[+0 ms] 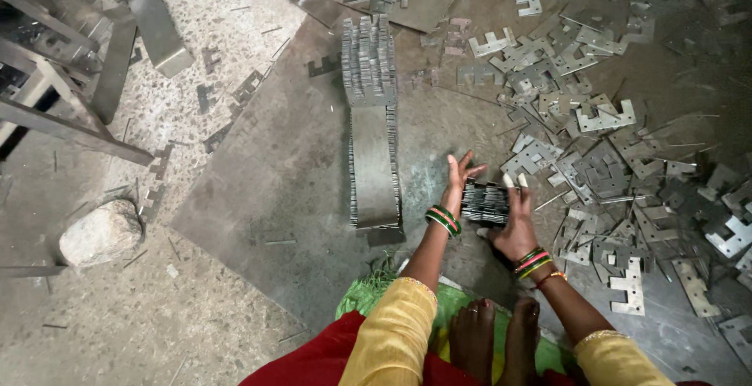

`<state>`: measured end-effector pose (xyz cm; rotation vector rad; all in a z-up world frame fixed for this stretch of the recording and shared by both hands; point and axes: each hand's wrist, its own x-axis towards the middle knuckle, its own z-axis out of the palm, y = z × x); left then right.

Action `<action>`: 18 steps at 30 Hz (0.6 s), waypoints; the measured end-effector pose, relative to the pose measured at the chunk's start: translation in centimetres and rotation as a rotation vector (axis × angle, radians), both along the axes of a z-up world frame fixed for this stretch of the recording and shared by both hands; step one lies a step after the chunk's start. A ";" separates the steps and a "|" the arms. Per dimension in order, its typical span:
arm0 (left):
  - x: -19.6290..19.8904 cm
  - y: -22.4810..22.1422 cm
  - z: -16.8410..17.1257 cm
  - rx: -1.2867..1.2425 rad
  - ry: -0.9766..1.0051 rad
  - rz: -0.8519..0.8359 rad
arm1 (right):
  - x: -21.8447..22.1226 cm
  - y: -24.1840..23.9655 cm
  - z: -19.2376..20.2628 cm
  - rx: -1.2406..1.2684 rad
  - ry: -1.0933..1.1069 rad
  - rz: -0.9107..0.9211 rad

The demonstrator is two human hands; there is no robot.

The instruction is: The person picks up metal transformer laminations from the floor by hand and sorts them, stacking specific components into a metal tray and arranging other loose pieces into a pile.

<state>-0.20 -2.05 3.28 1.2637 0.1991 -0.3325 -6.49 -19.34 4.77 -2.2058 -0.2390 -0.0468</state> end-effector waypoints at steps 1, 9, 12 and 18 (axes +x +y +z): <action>-0.2 0.0 0.2 -0.033 0.008 0.004 | -0.1 -0.1 0.0 -0.025 0.060 0.048; -0.5 -0.3 0.2 -0.211 0.043 0.064 | -0.4 -0.4 0.3 -0.046 -0.041 -0.003; -1.0 0.0 0.2 -0.166 0.048 -0.007 | -0.4 -0.5 -0.5 0.008 0.002 -0.067; -1.1 -1.7 -3.3 -0.204 0.038 0.154 | -1.2 0.1 -0.4 0.019 -0.029 -0.090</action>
